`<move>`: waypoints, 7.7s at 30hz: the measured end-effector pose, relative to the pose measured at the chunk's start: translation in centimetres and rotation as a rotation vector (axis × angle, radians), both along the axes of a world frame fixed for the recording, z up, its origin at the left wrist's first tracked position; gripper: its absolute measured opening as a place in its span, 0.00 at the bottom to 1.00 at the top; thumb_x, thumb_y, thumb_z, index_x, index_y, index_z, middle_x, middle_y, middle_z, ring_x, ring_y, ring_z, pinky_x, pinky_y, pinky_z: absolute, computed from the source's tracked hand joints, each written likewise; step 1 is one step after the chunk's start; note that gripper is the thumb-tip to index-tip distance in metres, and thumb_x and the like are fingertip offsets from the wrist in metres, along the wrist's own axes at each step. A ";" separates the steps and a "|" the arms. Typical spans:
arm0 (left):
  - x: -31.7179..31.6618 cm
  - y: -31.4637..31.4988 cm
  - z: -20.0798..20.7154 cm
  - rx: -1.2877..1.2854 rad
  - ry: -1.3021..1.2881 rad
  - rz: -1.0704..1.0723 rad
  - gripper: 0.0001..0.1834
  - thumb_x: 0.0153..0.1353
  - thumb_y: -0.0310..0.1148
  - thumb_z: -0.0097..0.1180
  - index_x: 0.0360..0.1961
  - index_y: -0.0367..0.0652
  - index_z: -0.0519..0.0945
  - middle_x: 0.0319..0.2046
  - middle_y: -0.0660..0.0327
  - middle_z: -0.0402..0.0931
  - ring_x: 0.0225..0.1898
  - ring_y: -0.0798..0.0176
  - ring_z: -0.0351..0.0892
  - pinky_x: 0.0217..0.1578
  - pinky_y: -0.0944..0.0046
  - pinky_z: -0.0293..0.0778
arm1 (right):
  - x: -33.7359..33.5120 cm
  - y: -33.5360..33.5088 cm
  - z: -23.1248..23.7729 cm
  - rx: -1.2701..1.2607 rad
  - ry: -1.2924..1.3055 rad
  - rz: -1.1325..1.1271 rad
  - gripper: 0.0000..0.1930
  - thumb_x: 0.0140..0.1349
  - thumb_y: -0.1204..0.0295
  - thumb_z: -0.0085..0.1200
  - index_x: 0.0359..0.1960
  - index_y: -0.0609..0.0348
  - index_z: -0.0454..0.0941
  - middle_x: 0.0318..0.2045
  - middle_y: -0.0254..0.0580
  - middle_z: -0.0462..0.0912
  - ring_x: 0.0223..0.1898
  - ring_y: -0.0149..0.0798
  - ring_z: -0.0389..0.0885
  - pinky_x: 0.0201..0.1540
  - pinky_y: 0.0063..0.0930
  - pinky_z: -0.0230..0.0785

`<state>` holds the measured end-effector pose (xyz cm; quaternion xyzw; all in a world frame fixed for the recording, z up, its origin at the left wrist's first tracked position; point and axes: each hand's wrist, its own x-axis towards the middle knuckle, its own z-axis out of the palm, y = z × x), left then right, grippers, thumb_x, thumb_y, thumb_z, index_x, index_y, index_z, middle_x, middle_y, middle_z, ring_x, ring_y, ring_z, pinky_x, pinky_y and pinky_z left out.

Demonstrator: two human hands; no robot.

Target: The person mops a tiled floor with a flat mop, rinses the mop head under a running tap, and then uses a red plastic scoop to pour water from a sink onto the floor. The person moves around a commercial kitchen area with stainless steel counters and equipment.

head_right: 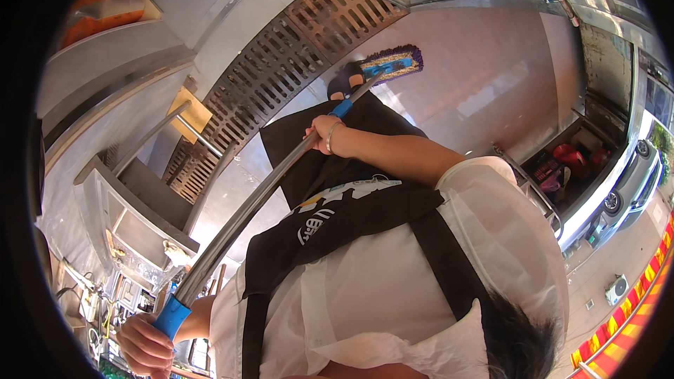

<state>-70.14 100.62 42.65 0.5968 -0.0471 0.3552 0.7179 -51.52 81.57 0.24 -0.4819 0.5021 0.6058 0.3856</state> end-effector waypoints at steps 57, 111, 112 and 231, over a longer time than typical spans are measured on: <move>51.6 -35.5 -19.9 -0.220 0.188 -0.030 0.09 0.42 0.19 0.57 0.13 0.39 0.69 0.18 0.58 0.70 0.24 0.55 0.70 0.40 0.53 0.65 | 70.8 -28.6 -8.4 -0.011 -0.601 -0.023 0.04 0.59 0.81 0.43 0.26 0.62 0.64 0.20 0.39 0.67 0.22 0.34 0.69 0.26 0.30 0.73; -8.3 -21.6 -8.6 -0.070 0.098 1.038 0.03 0.40 0.23 0.53 0.16 0.37 0.71 0.16 0.55 0.68 0.19 0.51 0.70 0.29 0.54 0.69 | -2.6 22.2 -6.2 0.483 -0.018 0.602 0.15 0.60 0.77 0.40 0.17 0.51 0.52 0.10 0.28 0.59 0.11 0.26 0.61 0.14 0.20 0.63; -8.8 -21.9 -8.9 -0.067 0.141 1.059 0.05 0.42 0.25 0.53 0.16 0.37 0.71 0.15 0.55 0.69 0.18 0.53 0.70 0.28 0.54 0.70 | -3.2 22.4 -6.5 0.429 -0.036 0.668 0.15 0.60 0.78 0.40 0.17 0.51 0.52 0.10 0.28 0.58 0.11 0.26 0.60 0.14 0.19 0.63; 87.7 -114.5 7.8 -0.426 0.391 3.320 0.09 0.46 0.32 0.44 0.14 0.46 0.60 0.11 0.63 0.58 0.12 0.66 0.56 0.23 0.54 0.59 | 50.4 -96.5 7.1 0.155 0.412 2.898 0.09 0.56 0.78 0.42 0.39 0.62 0.62 0.26 0.41 0.68 0.19 0.34 0.70 0.23 0.34 0.70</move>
